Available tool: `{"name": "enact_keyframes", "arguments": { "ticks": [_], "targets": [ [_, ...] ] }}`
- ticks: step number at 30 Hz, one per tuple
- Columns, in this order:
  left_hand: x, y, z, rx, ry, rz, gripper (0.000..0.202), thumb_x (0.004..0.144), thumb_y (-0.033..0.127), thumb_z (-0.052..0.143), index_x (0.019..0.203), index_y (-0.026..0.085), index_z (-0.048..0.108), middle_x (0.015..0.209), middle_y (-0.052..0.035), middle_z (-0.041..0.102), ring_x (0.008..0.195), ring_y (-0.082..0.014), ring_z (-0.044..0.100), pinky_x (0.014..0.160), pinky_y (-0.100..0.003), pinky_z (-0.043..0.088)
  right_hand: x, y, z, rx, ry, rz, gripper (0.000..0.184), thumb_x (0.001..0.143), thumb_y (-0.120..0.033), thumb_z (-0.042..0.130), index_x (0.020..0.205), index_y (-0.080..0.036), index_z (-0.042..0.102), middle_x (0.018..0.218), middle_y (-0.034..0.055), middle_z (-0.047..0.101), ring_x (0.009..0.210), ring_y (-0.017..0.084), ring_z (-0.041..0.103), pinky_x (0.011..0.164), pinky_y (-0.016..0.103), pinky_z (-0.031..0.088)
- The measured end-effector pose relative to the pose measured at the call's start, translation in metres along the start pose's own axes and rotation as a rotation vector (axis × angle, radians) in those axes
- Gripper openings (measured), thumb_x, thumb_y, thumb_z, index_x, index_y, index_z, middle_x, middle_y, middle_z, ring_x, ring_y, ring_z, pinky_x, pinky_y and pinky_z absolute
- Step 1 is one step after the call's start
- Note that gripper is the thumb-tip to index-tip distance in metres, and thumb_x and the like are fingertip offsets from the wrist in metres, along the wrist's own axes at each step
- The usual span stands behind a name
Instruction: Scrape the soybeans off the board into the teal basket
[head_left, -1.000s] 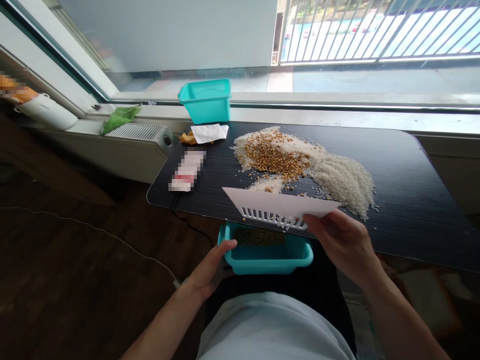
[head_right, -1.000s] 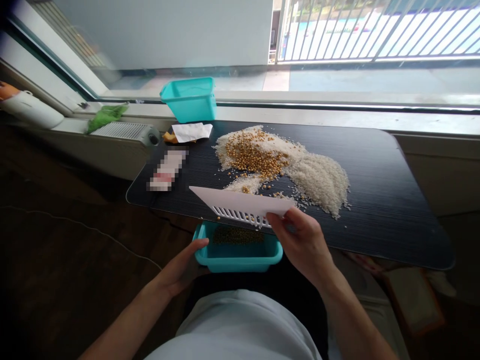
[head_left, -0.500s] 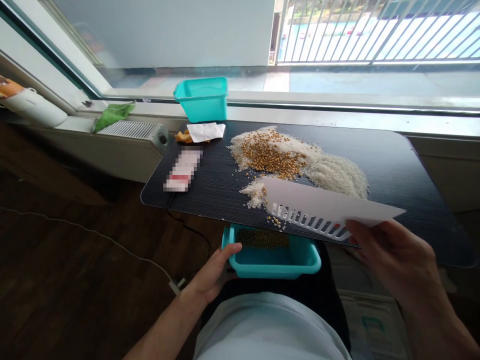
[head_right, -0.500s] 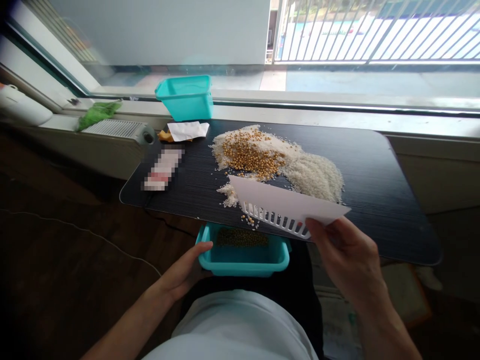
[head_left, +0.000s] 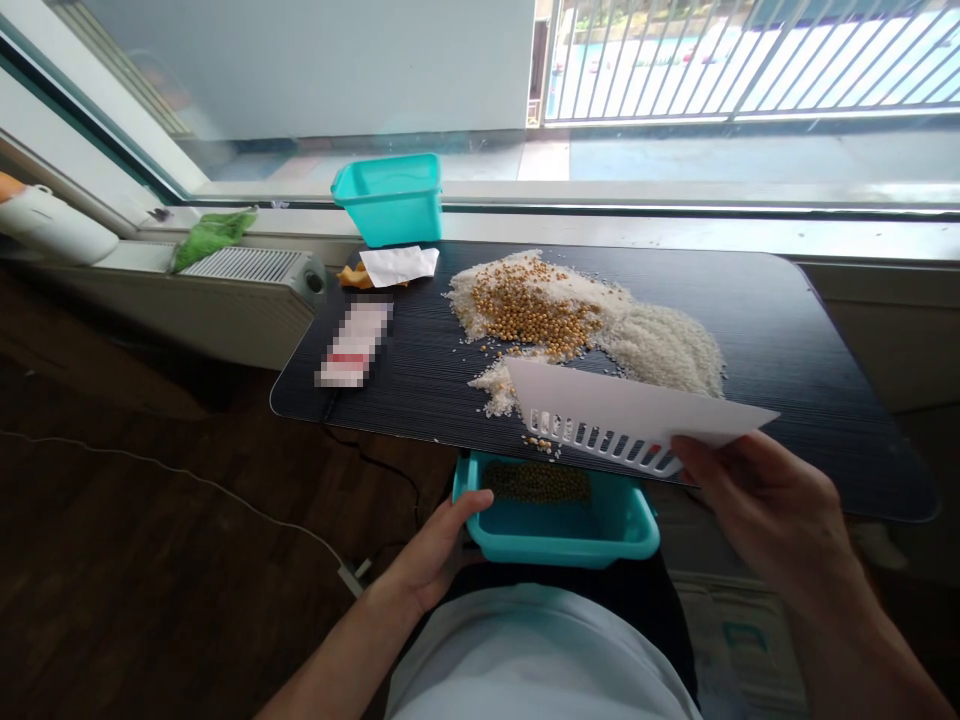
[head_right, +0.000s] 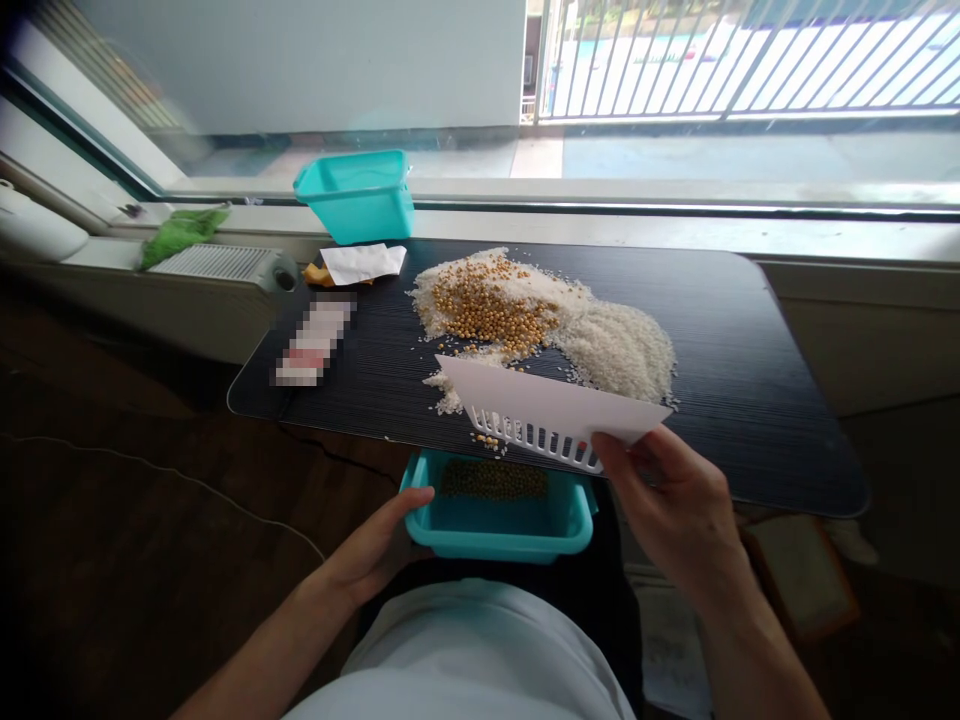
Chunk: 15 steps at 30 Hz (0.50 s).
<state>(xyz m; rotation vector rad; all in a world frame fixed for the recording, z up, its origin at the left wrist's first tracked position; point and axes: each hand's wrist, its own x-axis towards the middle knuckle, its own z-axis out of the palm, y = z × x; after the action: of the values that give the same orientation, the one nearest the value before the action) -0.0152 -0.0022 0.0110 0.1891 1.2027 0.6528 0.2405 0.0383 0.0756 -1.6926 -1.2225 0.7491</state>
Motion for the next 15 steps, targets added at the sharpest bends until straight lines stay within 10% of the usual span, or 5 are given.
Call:
{"name": "enact_keyframes", "arguments": {
  "ticks": [15],
  "targets": [
    [0.0016, 0.0005, 0.0001, 0.016, -0.003, -0.004, 0.052, 0.069, 0.045, 0.071, 0.111, 0.016, 0.060, 0.117, -0.0126, 0.069, 0.114, -0.0306, 0.060, 0.085, -0.036, 0.051, -0.0052, 0.0048, -0.0071, -0.055, 0.007, 0.011, 0.028, 0.069, -0.042, 0.073, 0.089, -0.022, 0.077, 0.075, 0.0026, 0.075, 0.069, 0.021, 0.069, 0.066, 0.030, 0.058]
  ]
}}
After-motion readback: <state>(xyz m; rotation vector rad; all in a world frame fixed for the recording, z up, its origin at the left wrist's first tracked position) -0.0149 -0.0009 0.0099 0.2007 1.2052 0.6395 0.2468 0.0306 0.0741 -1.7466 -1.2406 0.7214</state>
